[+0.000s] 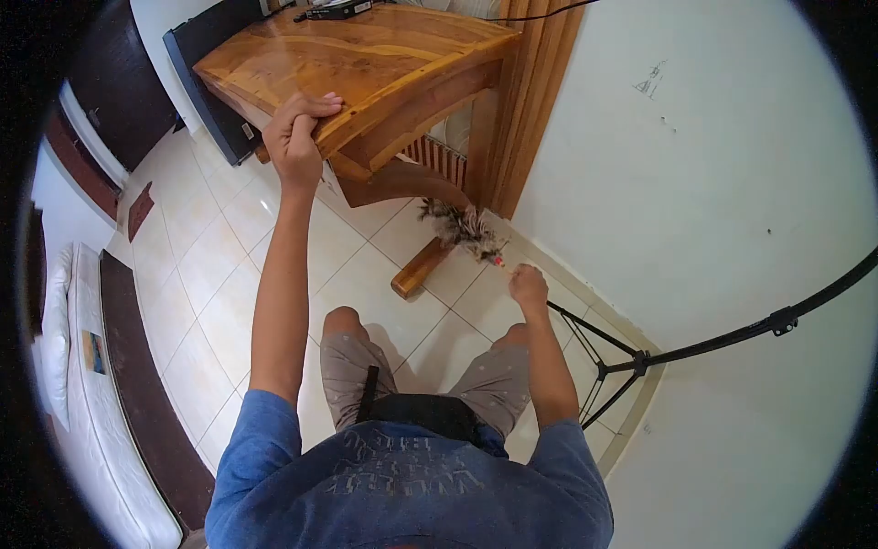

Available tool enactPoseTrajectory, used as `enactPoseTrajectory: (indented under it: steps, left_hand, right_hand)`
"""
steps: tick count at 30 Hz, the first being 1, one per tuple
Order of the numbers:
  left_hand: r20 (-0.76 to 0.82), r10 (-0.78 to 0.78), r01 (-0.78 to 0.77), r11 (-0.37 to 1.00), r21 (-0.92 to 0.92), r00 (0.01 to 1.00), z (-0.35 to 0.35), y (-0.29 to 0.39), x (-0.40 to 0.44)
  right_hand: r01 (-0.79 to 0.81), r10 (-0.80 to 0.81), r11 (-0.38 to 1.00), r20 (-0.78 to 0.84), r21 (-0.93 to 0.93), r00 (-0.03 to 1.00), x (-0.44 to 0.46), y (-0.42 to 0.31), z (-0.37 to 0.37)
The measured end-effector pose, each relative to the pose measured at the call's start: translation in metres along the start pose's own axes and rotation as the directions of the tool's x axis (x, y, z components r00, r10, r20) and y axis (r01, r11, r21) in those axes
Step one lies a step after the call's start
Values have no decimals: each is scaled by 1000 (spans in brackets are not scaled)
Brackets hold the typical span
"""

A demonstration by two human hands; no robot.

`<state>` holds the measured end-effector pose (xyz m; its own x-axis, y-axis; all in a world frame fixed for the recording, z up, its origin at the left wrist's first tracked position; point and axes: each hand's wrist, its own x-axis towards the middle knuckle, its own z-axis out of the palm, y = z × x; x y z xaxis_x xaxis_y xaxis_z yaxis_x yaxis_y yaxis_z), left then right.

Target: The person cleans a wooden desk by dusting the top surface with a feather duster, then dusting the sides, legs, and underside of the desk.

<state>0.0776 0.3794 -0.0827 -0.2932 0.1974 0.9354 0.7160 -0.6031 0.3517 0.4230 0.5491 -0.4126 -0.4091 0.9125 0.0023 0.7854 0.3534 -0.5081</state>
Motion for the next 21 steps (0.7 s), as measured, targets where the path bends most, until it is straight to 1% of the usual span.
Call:
enactPoseTrajectory:
  steps: [2,3,6,9,12,15,18,21]
  left_hand:
    - [2,2,-2,1000,-5,1000,1,-1,1]
    - [4,6,-6,1000,-7,1000,0,0,1]
    - [3,0,1,1000,-5,1000,0,1,1]
    - [5,-5,5,1000,3,1000,0,2,0]
    - [-3,-6,6,1000,25,1000,0,4,1]
    - [-3,-9,9,1000,19,1000,1,4,-1]
    - [3,-11,11,1000,16,1000,0,4,1]
    - [5,-20,19,1000,24,1000,1,8,1]
  right_hand:
    - [-30,29,994,-12,-101,1000,8,25,37]
    - [-44,42,988,-20,-150,999,7,22,40]
    - [-33,30,997,-38,-76,999,1,25,48]
    - [-41,36,998,-89,-57,995,-10,42,67]
    - [166,-166,986,-9,25,986,-5,57,84]
    - [309,-323,932,48,189,945,-12,61,82]
    - [229,-228,960,-27,159,973,-11,67,85]
    - [183,-184,983,-35,-16,982,-9,63,86]
